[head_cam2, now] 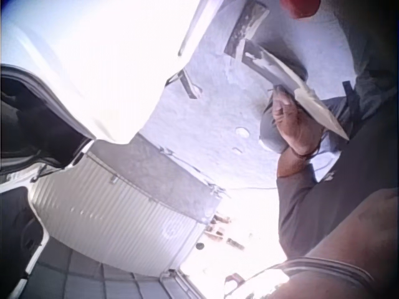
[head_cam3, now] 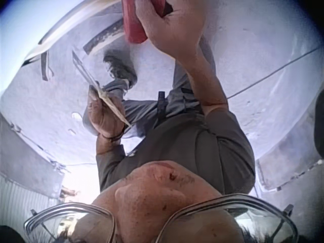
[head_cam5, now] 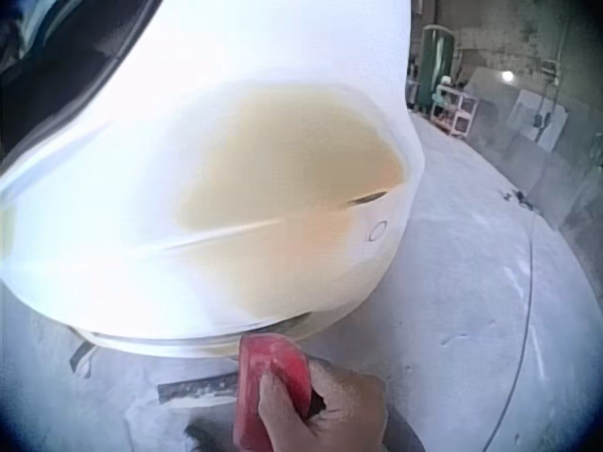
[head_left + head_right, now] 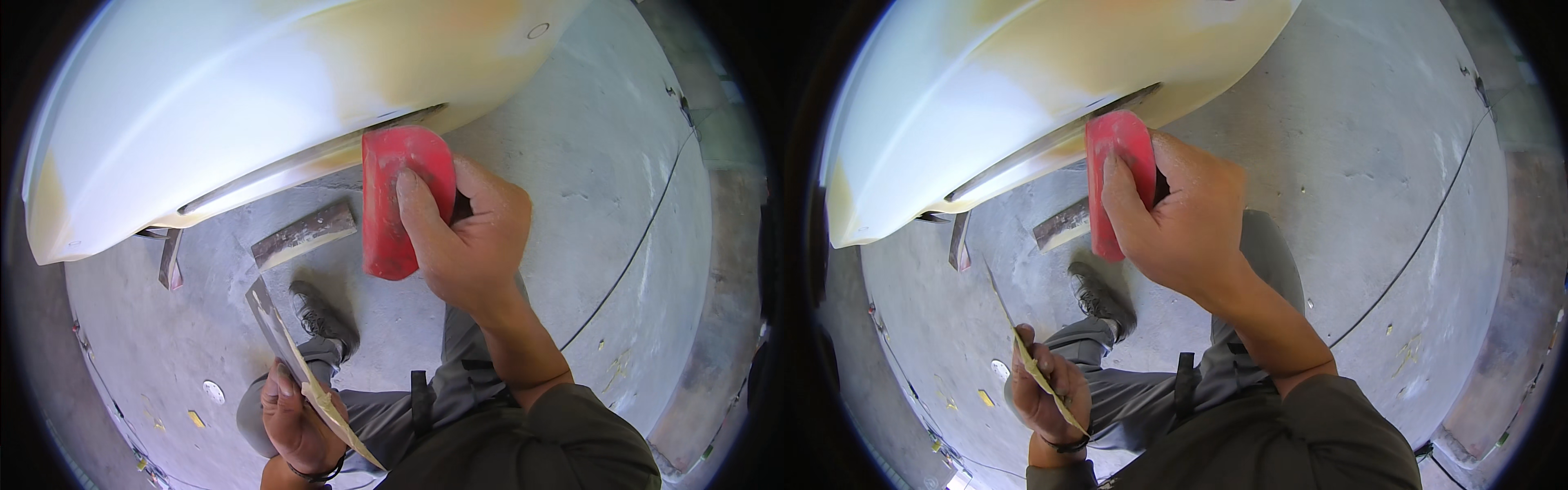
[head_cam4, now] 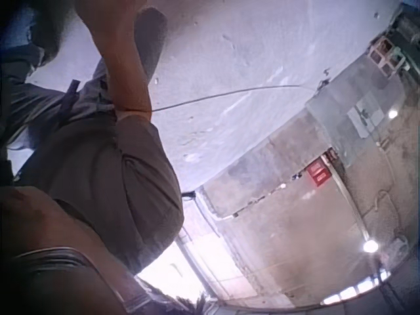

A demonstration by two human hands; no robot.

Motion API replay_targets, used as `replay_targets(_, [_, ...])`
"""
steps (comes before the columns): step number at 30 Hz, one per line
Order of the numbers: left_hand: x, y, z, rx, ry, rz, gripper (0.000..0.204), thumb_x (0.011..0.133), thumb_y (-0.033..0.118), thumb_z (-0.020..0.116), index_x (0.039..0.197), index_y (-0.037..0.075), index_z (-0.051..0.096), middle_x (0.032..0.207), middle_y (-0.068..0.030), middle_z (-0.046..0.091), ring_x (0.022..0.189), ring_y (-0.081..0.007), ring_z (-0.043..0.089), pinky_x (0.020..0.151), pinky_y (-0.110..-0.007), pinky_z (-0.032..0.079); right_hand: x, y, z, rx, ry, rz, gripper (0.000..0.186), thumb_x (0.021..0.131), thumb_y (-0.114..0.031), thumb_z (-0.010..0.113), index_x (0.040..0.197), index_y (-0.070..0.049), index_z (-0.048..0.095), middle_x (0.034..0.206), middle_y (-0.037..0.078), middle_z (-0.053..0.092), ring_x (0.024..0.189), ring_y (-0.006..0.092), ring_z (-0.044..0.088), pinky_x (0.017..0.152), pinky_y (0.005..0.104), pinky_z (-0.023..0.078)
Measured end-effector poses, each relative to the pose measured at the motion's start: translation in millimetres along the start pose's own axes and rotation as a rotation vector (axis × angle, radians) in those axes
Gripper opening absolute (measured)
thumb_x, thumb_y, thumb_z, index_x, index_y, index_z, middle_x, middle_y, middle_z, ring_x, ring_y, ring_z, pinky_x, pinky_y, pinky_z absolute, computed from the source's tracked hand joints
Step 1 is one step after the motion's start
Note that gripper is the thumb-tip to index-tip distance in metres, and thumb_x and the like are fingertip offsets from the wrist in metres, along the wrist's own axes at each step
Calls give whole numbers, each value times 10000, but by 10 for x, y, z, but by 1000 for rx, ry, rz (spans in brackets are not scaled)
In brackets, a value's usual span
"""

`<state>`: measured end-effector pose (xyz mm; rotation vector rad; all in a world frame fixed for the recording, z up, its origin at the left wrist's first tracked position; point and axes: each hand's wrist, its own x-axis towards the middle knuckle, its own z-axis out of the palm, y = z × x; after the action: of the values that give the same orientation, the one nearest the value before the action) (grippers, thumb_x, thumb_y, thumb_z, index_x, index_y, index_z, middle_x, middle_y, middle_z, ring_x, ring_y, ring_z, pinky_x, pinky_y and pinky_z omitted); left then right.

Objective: The person applies a beige body filler to a white car bumper using a red spreader and a metal putty knife. They repeatedly scoop filler from the knife and spread it over the bumper surface, working around the license plate area.

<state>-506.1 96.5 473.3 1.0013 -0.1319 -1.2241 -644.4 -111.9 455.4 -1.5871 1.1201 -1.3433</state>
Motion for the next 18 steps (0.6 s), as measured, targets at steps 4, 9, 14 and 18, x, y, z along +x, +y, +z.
replay_targets(4, [-45,10,-41,17,-7,2,483,1060,232,577,1454,-12,440,879,-49,603,571,-106,482,511,-239,402,-23,-58,184,62,-92,37,118,934,-104,662,849,-24,680,598,109,605,477,207,585,479,340,452])
replay_targets(9, [-90,-15,-73,-238,135,54,325,1099,226,491,1343,23,562,846,-109,686,576,-171,600,460,-291,474,-50,-35,567,-53,-195,-134,229,926,-151,677,748,-43,584,605,150,557,542,378,558,524,468,445])
replay_targets(14, [-92,-35,-135,-178,135,149,382,1087,204,504,1400,-12,535,854,-77,679,556,-137,558,442,-267,399,-75,-51,408,139,-412,-213,107,866,-159,741,900,-58,741,650,80,599,558,256,563,513,347,418])
replay_targets(18, [-52,-73,-161,-227,203,91,350,1071,200,533,1355,1,586,913,-74,702,591,-125,564,471,-243,406,-250,-79,-78,184,-384,-325,405,788,-78,810,1191,-98,785,758,42,644,616,177,595,537,296,432])
